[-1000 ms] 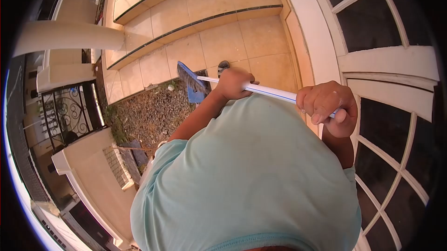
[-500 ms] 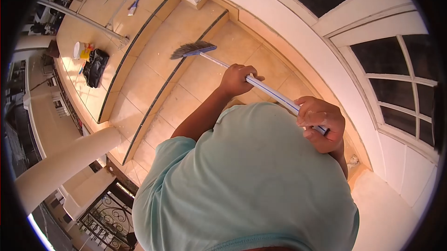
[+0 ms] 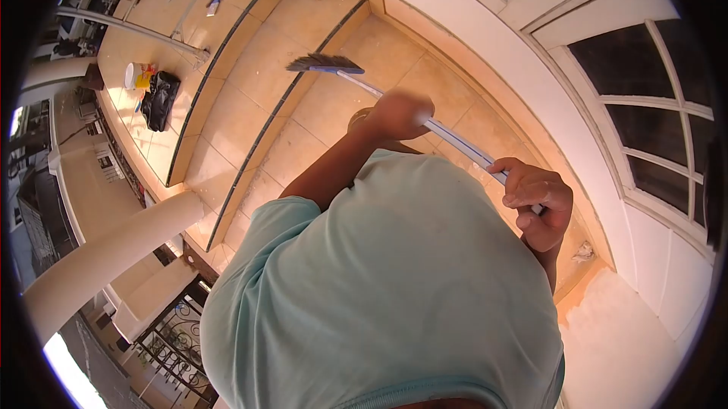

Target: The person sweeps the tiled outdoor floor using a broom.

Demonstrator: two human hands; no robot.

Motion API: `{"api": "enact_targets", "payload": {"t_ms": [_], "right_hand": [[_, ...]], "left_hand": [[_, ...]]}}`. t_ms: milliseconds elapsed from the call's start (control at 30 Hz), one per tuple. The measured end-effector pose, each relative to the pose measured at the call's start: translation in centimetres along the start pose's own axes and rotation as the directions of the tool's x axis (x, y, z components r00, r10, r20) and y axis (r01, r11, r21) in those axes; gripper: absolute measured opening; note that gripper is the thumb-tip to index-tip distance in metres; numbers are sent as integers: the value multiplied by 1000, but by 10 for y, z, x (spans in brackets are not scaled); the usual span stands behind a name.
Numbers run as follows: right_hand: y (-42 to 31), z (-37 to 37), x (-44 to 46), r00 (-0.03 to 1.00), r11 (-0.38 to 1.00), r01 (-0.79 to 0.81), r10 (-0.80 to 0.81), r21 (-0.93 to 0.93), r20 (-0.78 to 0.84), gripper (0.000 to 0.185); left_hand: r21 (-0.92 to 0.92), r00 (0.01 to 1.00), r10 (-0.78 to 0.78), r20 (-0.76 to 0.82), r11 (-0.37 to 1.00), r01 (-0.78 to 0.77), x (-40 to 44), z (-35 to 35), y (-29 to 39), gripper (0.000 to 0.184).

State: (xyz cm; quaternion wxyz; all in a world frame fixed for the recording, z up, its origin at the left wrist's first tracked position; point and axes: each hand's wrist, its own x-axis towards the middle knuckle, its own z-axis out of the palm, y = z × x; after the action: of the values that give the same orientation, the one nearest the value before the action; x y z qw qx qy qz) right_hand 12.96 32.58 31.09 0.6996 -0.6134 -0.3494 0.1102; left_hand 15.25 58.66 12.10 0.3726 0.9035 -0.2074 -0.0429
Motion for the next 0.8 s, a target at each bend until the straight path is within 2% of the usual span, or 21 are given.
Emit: {"api": "enact_targets", "payload": {"t_ms": [33, 100, 167, 233, 300, 333, 367, 467, 533, 567, 633, 700, 800], "right_hand": [[1, 1, -4, 1000, 1000, -7, 7, 3, -29, 16], [4, 0, -4, 989, 990, -10, 30, 138, -145, 20], [14, -3, 4, 988, 997, -22, 33, 73, -153, 21], [28, -3, 19, 982, 1000, -31, 32, 7, -187, 23], [40, -3, 41, 994, 996, -84, 81, -41, -71, 25], [46, -2, 53, 991, 992, -114, 110, -50, -76, 25], [50, 1, 65, 987, 992, -114, 106, -63, -118, 25], [70, 14, 104, 975, 978, -179, 162, -103, -151, 19], [94, 23, 136, 970, 970, -223, 211, -96, -119, 11], [103, 28, 156, 964, 970, -228, 212, -86, -158, 11], [114, 35, 200, 878, 877, -475, 469, -64, -97, 5], [126, 49, 237, 843, 841, -532, 515, -96, -158, 6], [153, 56, 245, 779, 766, -623, 590, -158, -214, 12]], "left_hand": [[-2, 1000, 8, 29, 1000, -8, 0, 3, 1, 20], [7, 970, 111, -215, 994, -112, 4, 1, 1, 27], [15, 985, 107, -133, 994, -106, 14, -8, -9, 34], [96, 985, 130, -110, 988, -120, 28, -15, -31, 30], [94, 986, 150, -76, 985, -142, 42, -28, -58, 28], [114, 992, 114, -54, 988, -108, 49, -35, -70, 27], [108, 989, 147, -26, 984, -144, 58, -46, -79, 27], [184, 993, 111, -30, 977, -104, 71, -73, -114, 23], [154, 997, 79, -13, 985, -76, 81, -92, -143, 22], [129, 999, 44, -20, 991, -42, 88, -103, -158, 21], [70, 998, 57, 7, 996, -57, 103, -122, -191, 18], [26, 998, -48, 47, 999, 47, 119, -134, -222, 15], [-17, 984, -14, 180, 1000, 17, 138, -114, -263, 11]]}}
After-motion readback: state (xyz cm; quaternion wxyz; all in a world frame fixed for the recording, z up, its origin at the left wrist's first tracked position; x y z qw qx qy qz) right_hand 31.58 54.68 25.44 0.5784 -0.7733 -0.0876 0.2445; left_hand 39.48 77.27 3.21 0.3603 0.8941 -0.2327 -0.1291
